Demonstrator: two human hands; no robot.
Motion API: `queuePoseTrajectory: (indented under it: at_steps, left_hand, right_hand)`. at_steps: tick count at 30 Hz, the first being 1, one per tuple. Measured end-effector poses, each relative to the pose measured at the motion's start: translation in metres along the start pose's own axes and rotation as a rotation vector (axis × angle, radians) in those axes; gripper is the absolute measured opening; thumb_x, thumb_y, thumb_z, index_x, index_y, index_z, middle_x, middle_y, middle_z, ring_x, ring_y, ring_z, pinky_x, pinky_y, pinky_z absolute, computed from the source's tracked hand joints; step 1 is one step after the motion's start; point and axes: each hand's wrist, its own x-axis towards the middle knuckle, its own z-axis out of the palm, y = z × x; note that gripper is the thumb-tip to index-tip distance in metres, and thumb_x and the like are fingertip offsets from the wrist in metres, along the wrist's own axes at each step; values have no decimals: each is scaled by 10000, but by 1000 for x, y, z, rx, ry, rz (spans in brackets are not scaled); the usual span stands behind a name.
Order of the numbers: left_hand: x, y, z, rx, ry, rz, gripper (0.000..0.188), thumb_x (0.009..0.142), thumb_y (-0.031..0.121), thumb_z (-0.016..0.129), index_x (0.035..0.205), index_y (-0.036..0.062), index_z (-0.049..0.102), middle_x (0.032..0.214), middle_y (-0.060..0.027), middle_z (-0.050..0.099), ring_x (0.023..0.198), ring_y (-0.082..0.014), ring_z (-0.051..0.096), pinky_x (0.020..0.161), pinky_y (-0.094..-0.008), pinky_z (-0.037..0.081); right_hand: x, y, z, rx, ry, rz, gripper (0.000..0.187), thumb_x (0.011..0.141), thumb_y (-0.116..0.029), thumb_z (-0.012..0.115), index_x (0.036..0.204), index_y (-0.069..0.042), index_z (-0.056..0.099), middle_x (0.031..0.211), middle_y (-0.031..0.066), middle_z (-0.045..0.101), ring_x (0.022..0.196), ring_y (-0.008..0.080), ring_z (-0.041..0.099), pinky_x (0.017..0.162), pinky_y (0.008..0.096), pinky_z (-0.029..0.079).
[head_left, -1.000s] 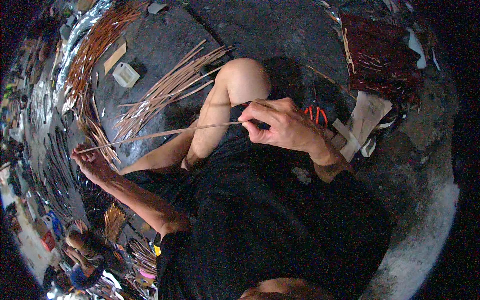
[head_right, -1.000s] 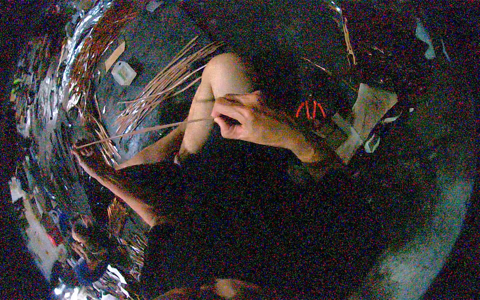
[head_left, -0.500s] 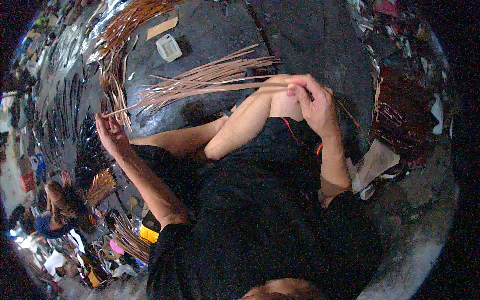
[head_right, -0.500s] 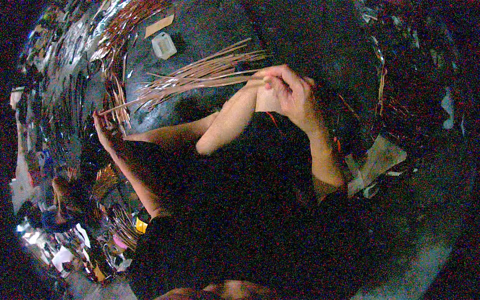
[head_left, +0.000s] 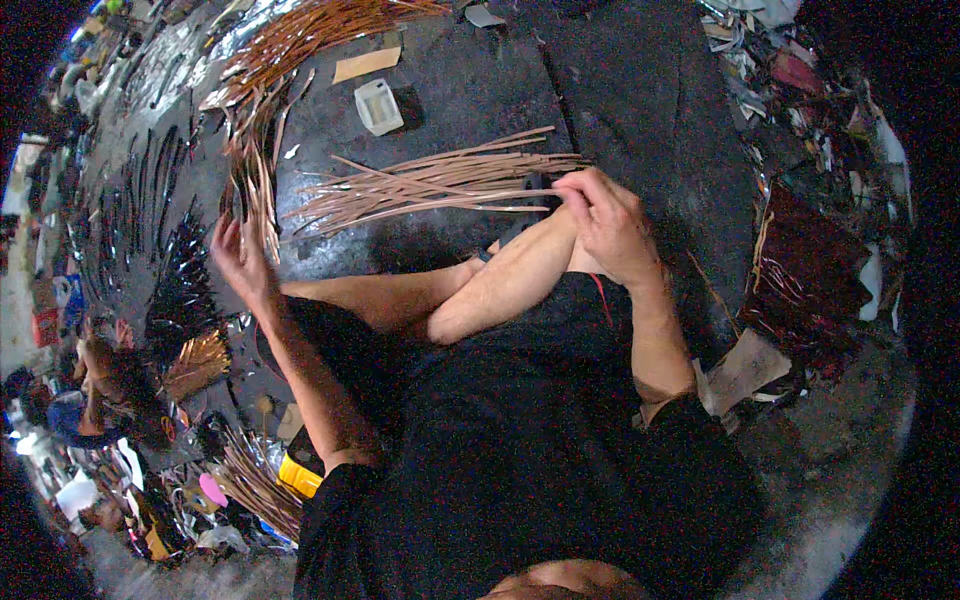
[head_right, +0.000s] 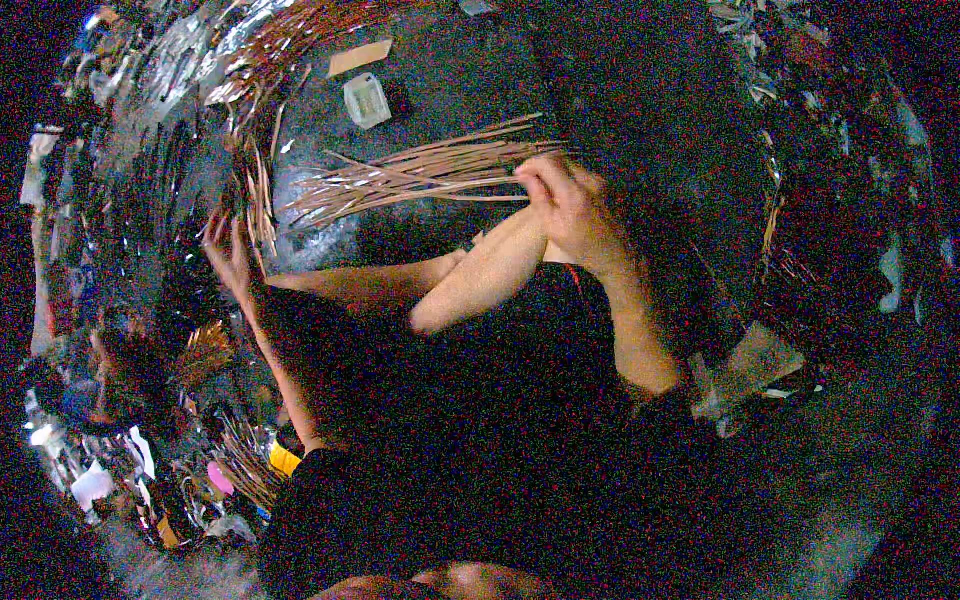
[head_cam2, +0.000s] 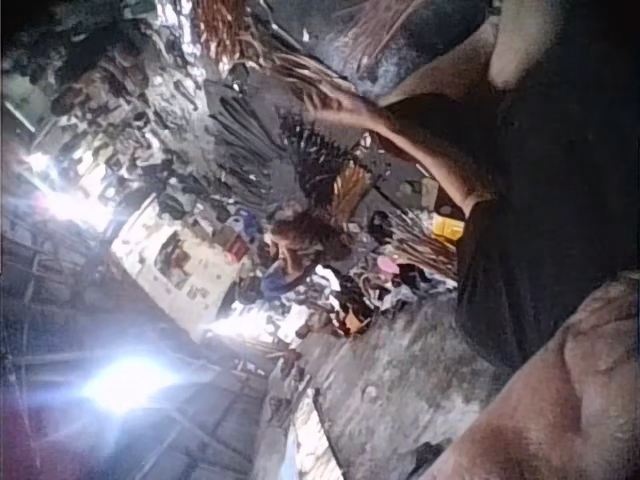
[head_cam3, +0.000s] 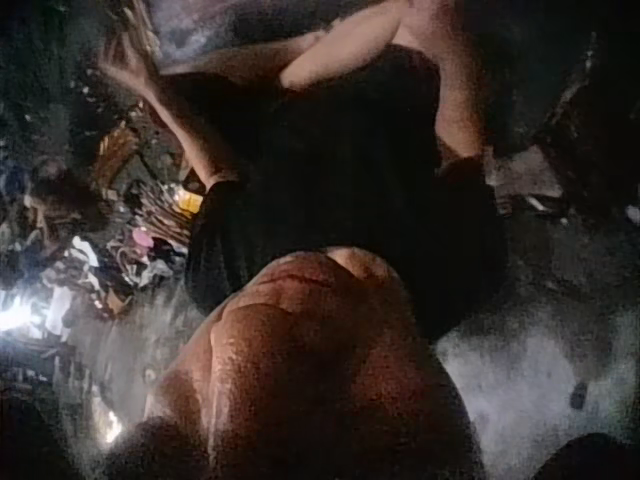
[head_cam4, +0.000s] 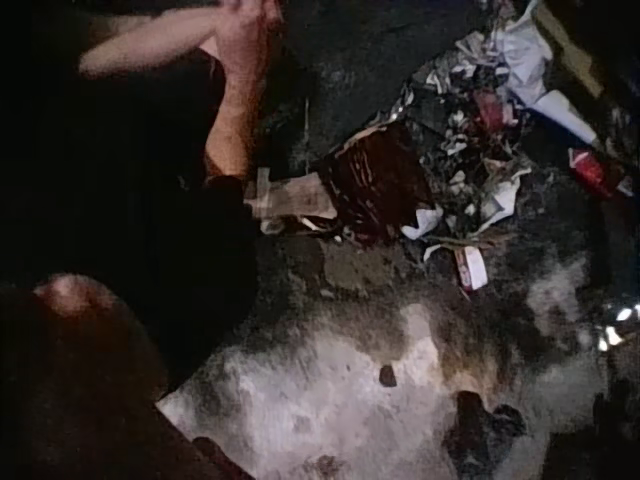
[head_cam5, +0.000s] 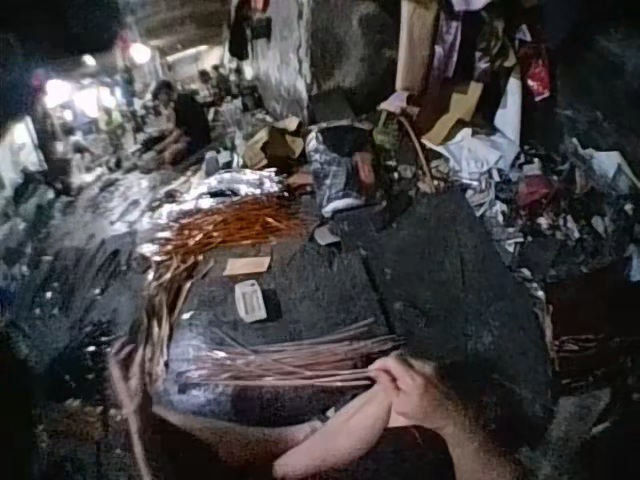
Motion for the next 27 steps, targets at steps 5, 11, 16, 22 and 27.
queuePoseTrajectory:
  at_steps: [5, 11, 16, 22, 27]
  left_hand:
    - [-68, 96, 114, -174, -757, 188, 382, 918, 247, 599, 1246, 53, 562, 1263, -142, 580, 1206, -289, 510, 1051, -398, 357]
    - [-81, 114, 132, -287, -1073, -139, 269, 942, 225, 591, 1101, 10, 617, 957, -88, 667, 891, -184, 603, 784, -301, 468]
    - [-65, 127, 116, -306, -1042, -182, 189, 903, 164, 653, 1003, 5, 649, 850, -39, 647, 775, -101, 557, 683, -257, 449]
    - [-63, 153, 108, -124, -959, 45, 140, 879, 160, 671, 930, 30, 669, 761, -68, 644, 629, -126, 536, 564, -282, 429]
    - [-1, 135, 66, -213, -888, -159, 111, 875, 54, 653, 986, 56, 662, 863, -31, 691, 724, -73, 570, 617, -255, 461]
  right_hand:
    - [13, -19, 6, -67, -60, -105, 75, 865, -47, 623, 926, -32, 582, 898, 127, 642, 830, 323, 645, 703, 384, 511]
    - [1, 9, -26, -174, -7, 26, 101, 896, -112, 595, 963, -37, 595, 908, 121, 643, 881, 325, 619, 782, 402, 481]
    - [4, -2, -18, -429, 119, -113, 165, 852, -163, 642, 972, -52, 619, 932, 104, 637, 973, 293, 604, 875, 400, 442]
    - [16, -26, 48, 55, -272, -64, 173, 846, -185, 668, 949, -52, 627, 932, 102, 652, 932, 267, 634, 849, 393, 460]
    - [55, -13, 28, 168, -179, -113, 138, 885, -141, 622, 933, -12, 625, 863, 143, 654, 814, 298, 655, 720, 378, 509]
